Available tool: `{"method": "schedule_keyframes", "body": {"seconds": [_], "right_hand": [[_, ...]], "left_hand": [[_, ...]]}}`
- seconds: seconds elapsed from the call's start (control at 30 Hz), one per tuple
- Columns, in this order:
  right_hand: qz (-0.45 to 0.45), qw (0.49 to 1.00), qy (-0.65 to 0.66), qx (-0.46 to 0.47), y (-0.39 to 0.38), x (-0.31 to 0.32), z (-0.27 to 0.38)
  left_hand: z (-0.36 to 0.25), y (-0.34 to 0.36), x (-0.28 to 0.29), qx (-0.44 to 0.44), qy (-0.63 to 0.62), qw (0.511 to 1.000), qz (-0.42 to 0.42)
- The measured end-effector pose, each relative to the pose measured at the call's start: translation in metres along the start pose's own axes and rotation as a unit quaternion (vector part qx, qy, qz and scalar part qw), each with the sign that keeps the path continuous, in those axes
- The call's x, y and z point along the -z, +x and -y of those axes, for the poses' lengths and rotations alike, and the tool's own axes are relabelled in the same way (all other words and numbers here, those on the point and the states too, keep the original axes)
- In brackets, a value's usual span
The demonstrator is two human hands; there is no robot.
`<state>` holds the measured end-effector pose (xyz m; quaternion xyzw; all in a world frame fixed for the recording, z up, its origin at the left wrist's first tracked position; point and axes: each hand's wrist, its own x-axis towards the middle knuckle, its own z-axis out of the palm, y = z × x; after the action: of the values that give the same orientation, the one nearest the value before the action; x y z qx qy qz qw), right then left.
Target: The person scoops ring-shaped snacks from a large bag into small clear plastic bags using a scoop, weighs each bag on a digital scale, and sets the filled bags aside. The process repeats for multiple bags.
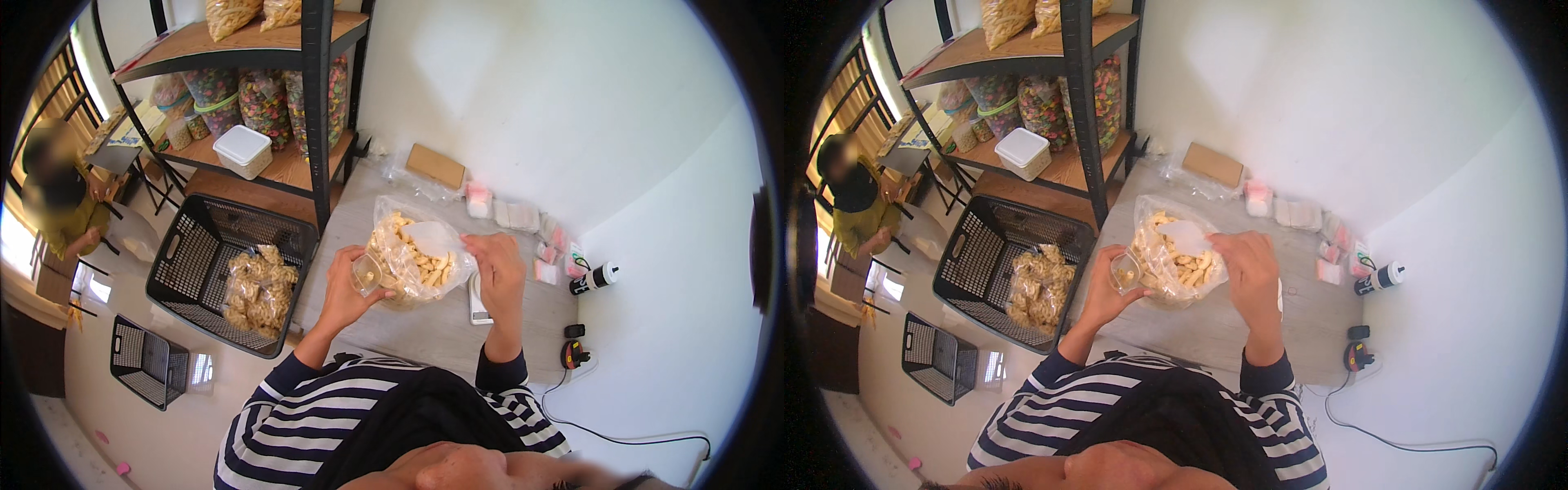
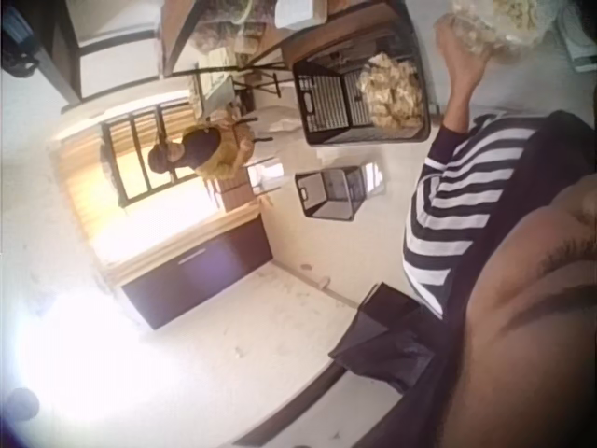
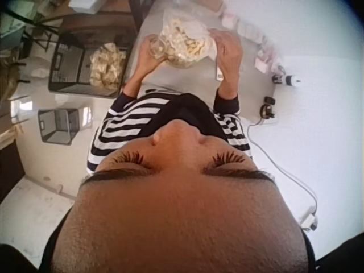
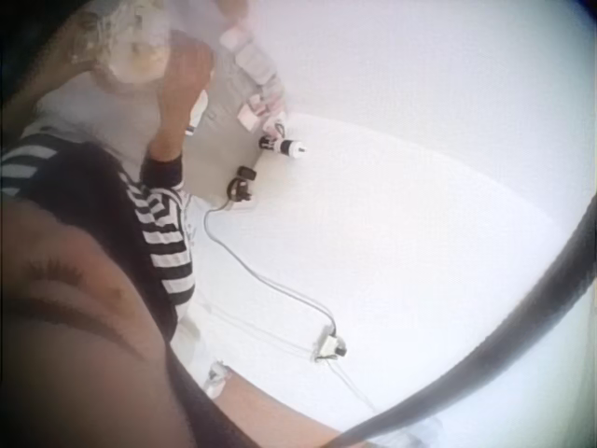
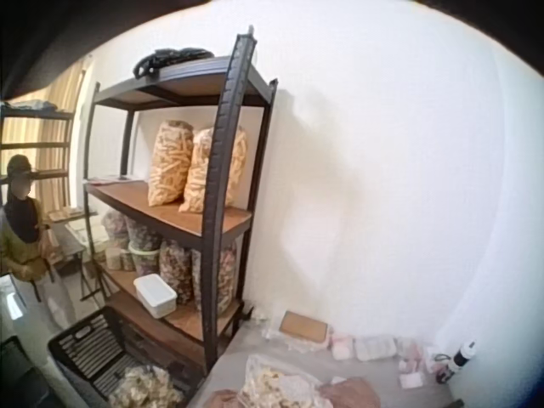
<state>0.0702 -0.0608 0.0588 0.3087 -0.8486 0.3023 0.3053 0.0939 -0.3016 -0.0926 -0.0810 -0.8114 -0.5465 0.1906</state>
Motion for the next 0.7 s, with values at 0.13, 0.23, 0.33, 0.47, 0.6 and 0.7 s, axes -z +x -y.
{"method": "schedule_keyframes", "body": {"seconds": [0.13,0.23,0.33,0.47,0.6,0.7], "right_hand": [[0.014,0.998,-0.064,0.007,-0.014,-0.018,-0.039],[0.039,0.997,-0.049,0.039,-0.029,-0.036,-0.055],[0.06,0.998,-0.003,0.019,-0.046,-0.049,-0.058],[0.025,0.996,0.034,-0.083,-0.048,-0.043,-0.057],[-0.01,0.969,0.113,-0.218,-0.055,-0.052,-0.056],[-0.047,0.959,0.14,-0.242,-0.066,-0.059,-0.069]], "left_hand": [[0.007,0.0,-0.007,-0.014,-0.001,1.0,0.02],[0.012,-0.002,-0.016,-0.036,-0.008,0.999,0.025],[0.015,-0.002,-0.02,-0.048,0.0,0.998,0.035],[0.016,-0.001,-0.024,-0.031,-0.003,0.999,0.026],[0.011,0.003,-0.026,-0.037,0.014,0.999,0.022],[0.013,0.002,-0.028,-0.033,-0.001,0.999,0.008]]}}
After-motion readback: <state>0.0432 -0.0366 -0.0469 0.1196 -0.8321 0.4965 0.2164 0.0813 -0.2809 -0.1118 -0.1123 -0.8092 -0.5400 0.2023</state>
